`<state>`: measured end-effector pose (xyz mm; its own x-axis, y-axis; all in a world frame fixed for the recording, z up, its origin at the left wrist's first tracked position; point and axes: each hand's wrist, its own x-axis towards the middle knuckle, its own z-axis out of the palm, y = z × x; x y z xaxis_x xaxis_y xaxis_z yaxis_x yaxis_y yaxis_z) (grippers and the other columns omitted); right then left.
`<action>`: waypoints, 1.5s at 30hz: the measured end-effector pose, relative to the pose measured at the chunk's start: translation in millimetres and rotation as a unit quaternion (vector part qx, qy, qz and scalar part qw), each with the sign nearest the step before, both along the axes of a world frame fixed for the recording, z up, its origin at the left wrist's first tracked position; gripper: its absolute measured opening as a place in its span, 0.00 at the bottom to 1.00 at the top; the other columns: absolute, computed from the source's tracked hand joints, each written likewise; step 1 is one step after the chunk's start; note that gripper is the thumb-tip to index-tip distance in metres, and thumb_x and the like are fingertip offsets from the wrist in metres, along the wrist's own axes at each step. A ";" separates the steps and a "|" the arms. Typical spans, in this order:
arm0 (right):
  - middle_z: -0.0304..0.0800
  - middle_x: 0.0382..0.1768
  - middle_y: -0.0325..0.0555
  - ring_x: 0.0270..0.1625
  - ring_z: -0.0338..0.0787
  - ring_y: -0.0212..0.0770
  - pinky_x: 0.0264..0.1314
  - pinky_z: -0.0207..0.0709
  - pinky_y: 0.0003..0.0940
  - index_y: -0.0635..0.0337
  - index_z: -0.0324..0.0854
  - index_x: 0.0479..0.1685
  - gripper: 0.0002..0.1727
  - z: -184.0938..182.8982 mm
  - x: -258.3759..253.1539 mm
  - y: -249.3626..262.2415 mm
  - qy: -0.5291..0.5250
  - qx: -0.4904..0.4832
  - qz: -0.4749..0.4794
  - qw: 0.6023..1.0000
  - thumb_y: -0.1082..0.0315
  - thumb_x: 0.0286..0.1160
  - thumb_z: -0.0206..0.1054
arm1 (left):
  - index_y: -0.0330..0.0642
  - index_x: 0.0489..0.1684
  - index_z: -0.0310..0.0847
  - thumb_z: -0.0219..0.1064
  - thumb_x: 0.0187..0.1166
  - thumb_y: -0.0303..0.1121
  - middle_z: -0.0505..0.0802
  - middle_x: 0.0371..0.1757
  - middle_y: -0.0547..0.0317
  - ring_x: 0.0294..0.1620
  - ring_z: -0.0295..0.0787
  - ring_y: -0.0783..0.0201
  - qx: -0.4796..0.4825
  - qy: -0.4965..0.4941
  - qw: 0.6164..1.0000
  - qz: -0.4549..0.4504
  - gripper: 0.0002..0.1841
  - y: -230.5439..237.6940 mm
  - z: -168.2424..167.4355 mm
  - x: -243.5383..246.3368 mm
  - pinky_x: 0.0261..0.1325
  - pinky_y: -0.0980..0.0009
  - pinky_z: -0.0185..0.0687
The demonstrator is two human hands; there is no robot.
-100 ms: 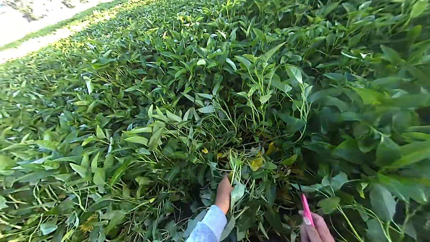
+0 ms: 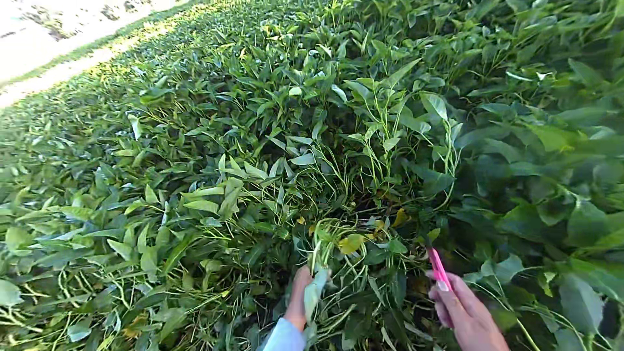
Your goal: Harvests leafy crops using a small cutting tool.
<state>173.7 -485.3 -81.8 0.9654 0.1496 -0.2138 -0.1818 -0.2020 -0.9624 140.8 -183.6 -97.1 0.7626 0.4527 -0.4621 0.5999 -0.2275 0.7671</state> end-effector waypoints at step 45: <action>0.87 0.66 0.56 0.68 0.86 0.59 0.70 0.78 0.62 0.53 0.85 0.68 0.16 0.4 121.3 212.1 -0.014 -0.315 0.347 0.883 0.63 0.88 0.60 | 0.33 0.50 0.82 0.60 0.86 0.25 0.93 0.39 0.54 0.33 0.88 0.66 -0.153 -0.036 0.955 0.250 0.07 75.9 57.4 -93.9 0.39 0.72 0.86</action>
